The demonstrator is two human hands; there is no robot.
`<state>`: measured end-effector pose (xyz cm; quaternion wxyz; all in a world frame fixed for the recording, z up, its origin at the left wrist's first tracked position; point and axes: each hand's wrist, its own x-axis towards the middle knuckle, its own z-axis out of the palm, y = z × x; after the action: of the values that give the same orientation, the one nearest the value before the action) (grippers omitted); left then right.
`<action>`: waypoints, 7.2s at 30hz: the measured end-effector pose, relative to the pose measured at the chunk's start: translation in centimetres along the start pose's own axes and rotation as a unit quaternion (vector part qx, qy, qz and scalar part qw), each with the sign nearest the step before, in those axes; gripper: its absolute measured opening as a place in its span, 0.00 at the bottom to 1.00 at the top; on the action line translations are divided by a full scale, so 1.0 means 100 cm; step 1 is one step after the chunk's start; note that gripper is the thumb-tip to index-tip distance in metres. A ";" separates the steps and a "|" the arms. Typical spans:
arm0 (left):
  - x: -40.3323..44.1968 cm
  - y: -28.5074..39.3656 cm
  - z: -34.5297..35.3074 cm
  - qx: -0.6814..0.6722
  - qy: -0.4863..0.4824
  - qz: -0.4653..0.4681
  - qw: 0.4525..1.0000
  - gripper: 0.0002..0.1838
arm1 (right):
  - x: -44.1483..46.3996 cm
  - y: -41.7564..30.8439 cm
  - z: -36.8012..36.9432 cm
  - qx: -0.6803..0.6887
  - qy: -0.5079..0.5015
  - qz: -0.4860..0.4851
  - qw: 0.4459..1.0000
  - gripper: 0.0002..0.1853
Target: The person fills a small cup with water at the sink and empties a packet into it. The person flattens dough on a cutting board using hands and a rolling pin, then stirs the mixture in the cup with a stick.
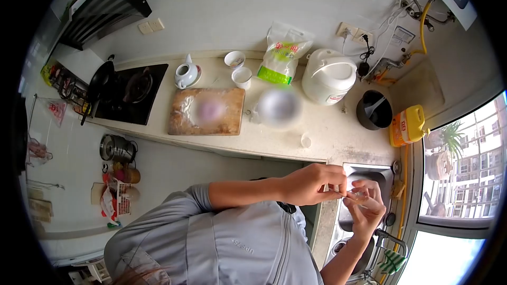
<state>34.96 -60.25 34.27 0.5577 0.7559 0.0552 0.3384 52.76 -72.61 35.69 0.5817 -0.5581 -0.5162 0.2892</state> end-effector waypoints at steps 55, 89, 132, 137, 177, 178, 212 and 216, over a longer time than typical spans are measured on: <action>-0.083 -0.272 0.020 -0.381 0.197 -0.417 0.801 0.11 | 0.025 0.223 0.086 -0.259 0.029 0.237 0.936 0.10; -0.068 -0.316 0.022 -0.676 0.344 -0.412 0.505 0.10 | 0.094 0.270 0.112 -0.434 -0.082 0.204 0.874 0.16; -0.066 -0.312 0.014 -0.522 0.330 -0.466 0.634 0.12 | 0.107 0.278 0.111 -0.342 -0.053 0.328 0.879 0.17; -0.065 -0.311 0.009 -0.519 0.305 -0.459 0.654 0.11 | 0.105 0.280 0.114 -0.369 -0.062 0.309 0.874 0.17; -0.067 -0.314 0.010 -0.520 0.319 -0.442 0.658 0.12 | 0.103 0.280 0.128 -0.483 -0.043 0.288 0.826 0.18; -0.066 -0.314 0.011 -0.516 0.324 -0.442 0.659 0.12 | 0.103 0.280 0.128 -0.488 -0.046 0.287 0.823 0.18; -0.061 -0.316 0.003 -0.441 0.333 -0.471 0.688 0.12 | 0.097 0.289 0.127 -0.475 -0.028 0.277 0.835 0.18; -0.062 -0.313 0.002 -0.417 0.312 -0.488 0.701 0.14 | 0.099 0.286 0.122 -0.414 -0.002 0.308 0.857 0.17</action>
<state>39.54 -51.65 3.85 0.8539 0.1645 0.4400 0.2240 51.31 -53.33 9.41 0.1772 -0.8770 -0.3917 0.2144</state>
